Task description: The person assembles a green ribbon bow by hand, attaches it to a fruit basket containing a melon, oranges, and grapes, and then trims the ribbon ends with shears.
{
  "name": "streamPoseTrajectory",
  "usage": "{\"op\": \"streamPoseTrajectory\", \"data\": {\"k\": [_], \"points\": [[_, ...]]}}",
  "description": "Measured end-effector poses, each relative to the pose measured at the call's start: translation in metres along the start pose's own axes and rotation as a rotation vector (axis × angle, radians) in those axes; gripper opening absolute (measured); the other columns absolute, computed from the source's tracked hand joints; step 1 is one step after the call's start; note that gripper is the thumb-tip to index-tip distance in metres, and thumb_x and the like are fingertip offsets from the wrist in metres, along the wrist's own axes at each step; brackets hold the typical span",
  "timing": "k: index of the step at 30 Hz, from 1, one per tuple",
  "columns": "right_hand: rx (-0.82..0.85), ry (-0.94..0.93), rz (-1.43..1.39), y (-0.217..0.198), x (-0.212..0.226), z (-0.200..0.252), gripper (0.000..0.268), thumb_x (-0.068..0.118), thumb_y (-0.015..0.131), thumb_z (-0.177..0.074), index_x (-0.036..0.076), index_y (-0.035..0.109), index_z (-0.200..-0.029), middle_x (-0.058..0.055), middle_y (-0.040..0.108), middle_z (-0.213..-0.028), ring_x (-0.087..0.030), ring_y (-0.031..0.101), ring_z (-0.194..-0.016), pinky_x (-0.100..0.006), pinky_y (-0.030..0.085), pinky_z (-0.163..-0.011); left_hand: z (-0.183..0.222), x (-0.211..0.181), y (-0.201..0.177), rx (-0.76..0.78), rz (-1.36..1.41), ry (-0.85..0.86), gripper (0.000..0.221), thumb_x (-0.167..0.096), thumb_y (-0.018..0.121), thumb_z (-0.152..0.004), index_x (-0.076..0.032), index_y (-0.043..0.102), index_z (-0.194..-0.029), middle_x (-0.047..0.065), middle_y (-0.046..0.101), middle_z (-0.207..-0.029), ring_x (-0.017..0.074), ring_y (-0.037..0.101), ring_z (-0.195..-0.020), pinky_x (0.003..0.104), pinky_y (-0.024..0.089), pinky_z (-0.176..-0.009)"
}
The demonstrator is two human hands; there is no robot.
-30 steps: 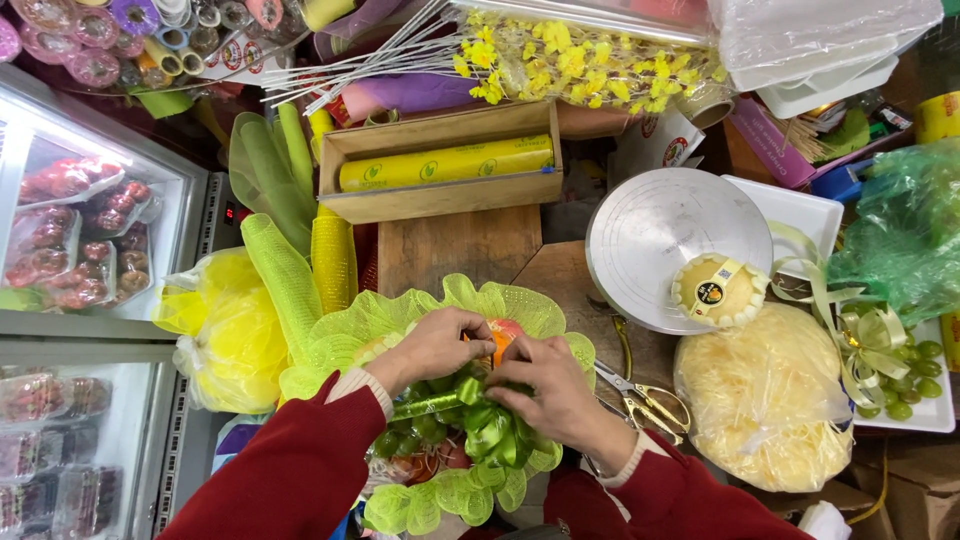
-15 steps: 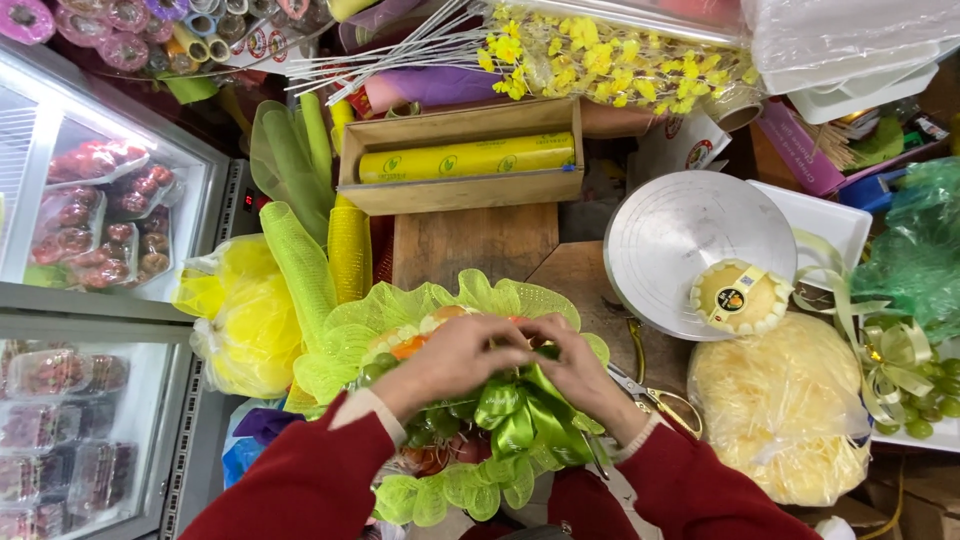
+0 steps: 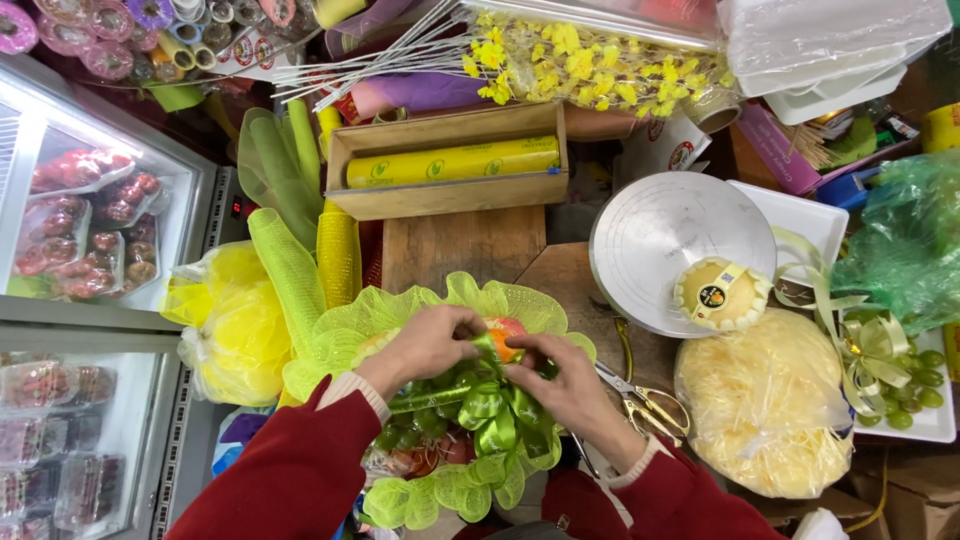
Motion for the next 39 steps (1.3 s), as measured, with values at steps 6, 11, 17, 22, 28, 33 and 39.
{"op": "streamPoseTrajectory", "data": {"k": [6, 11, 17, 22, 28, 33, 39], "points": [[0.033, 0.088, -0.139, 0.005, -0.006, -0.01, 0.039, 0.021, 0.083, -0.082, 0.011, 0.072, -0.118, -0.004, 0.062, -0.12, -0.021, 0.061, -0.118, -0.041, 0.052, -0.113, 0.036, -0.044, 0.001, 0.016, 0.242, 0.113, 0.022, 0.001, 0.069, -0.094, -0.011, 0.071, -0.113, 0.008, 0.076, -0.115, 0.0177, 0.073, -0.099, 0.025, 0.063, -0.085], [-0.186, -0.021, -0.26, -0.005, -0.044, 0.015, 0.016, 0.004, 0.085, -0.077, 0.012, 0.08, -0.09, -0.004, 0.072, -0.115, -0.021, 0.068, -0.117, -0.045, 0.056, -0.109, 0.033, -0.036, 0.003, -0.066, 0.172, 0.218, 0.028, -0.01, 0.07, -0.093, -0.011, 0.064, -0.12, 0.005, 0.067, -0.125, 0.0154, 0.067, -0.106, 0.026, 0.062, -0.093], [-0.108, -0.445, -0.281, 0.004, -0.025, 0.034, 0.031, 0.044, 0.07, -0.087, 0.016, 0.07, -0.1, -0.002, 0.077, -0.101, -0.017, 0.07, -0.099, -0.042, 0.055, -0.095, 0.011, -0.031, 0.017, 0.066, -0.17, 0.128, 0.026, -0.019, 0.059, -0.105, -0.014, 0.071, -0.127, 0.005, 0.074, -0.132, 0.0194, 0.07, -0.119, 0.036, 0.054, -0.111], [-0.099, -0.38, -0.001, 0.014, -0.032, 0.014, 0.036, 0.024, 0.082, -0.085, 0.025, 0.077, -0.121, 0.002, 0.081, -0.108, -0.007, 0.068, -0.085, -0.036, 0.045, -0.091, -0.02, -0.014, 0.028, 0.164, -0.244, 0.102, 0.017, -0.031, 0.069, -0.101, -0.018, 0.076, -0.108, 0.0, 0.077, -0.108, 0.0157, 0.069, -0.098, 0.035, 0.056, -0.098], [-0.162, -0.199, -0.003, 0.008, -0.037, -0.002, 0.006, 0.019, 0.076, -0.091, 0.013, 0.078, -0.092, -0.002, 0.072, -0.088, -0.015, 0.062, -0.085, -0.033, 0.051, -0.081, -0.006, -0.013, 0.024, -0.007, -0.219, 0.094, 0.008, -0.017, 0.074, -0.098, -0.017, 0.072, -0.09, -0.001, 0.076, -0.1, 0.0122, 0.07, -0.093, 0.031, 0.058, -0.097], [-0.17, -0.264, 0.027, 0.023, -0.072, -0.059, 0.013, 0.026, 0.088, -0.081, 0.015, 0.084, -0.087, -0.01, 0.074, -0.077, -0.028, 0.071, -0.081, -0.042, 0.056, -0.078, -0.007, 0.016, 0.043, -0.23, -0.289, 0.477, 0.005, -0.027, 0.083, -0.082, -0.026, 0.077, -0.081, -0.001, 0.077, -0.082, 0.0292, 0.074, -0.094, 0.043, 0.055, -0.089], [-0.222, -0.025, -0.231, -0.024, -0.032, -0.044, 0.029, 0.026, 0.069, -0.097, 0.007, 0.075, -0.118, -0.014, 0.075, -0.103, -0.023, 0.068, -0.094, -0.038, 0.054, -0.086, 0.061, -0.026, 0.03, -0.168, -0.245, 0.331, 0.068, -0.063, 0.06, -0.088, -0.013, 0.059, -0.134, 0.014, 0.066, -0.13, 0.0334, 0.062, -0.124, 0.051, 0.046, -0.109]]}}
Point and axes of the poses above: each hand's wrist, its own z-axis away from the middle knuckle, its own y-axis out of the palm, x = y × z, the point moved 4 cm from there along -z, towards the middle knuckle
